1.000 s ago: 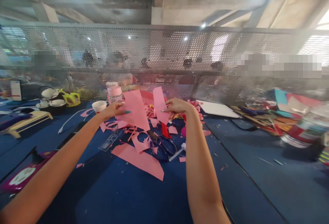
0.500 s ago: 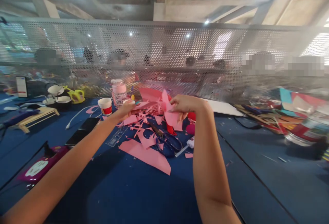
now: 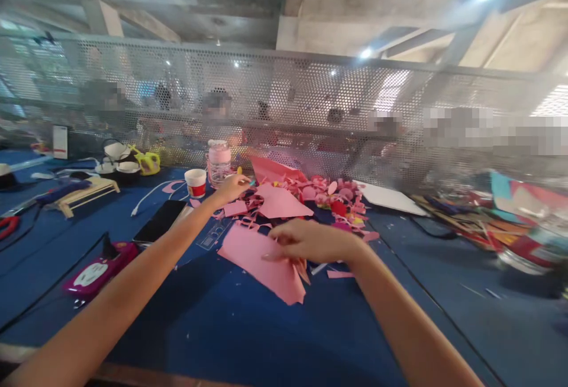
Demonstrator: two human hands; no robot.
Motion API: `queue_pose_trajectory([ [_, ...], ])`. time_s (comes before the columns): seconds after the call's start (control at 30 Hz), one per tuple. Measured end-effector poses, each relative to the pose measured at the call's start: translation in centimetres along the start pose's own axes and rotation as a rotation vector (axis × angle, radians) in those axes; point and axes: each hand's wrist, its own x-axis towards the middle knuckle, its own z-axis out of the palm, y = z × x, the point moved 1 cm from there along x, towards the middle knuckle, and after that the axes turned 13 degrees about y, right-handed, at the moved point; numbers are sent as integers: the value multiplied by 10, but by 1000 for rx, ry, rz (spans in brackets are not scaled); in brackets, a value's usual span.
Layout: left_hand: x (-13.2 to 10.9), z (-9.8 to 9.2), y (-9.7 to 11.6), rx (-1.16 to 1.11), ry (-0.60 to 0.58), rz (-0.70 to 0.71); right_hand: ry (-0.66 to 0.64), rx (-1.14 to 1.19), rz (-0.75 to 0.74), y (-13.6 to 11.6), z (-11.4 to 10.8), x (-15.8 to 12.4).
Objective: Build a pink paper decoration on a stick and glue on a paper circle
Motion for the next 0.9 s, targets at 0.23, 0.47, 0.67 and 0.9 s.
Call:
queue_pose_trajectory([
  [0.23, 2, -33, -27, 281, 157, 46, 367, -112, 58, 70, 88, 14],
  [0.47, -11, -13, -51, 346, 133, 77, 493, -344, -25, 91, 96, 20],
  [0.67, -14, -24, -51, 387, 129, 56, 493, -448, -114, 105, 86, 30],
  [0.9, 3, -57, -11, 373, 165, 35, 459, -518, -261, 100, 85, 21],
])
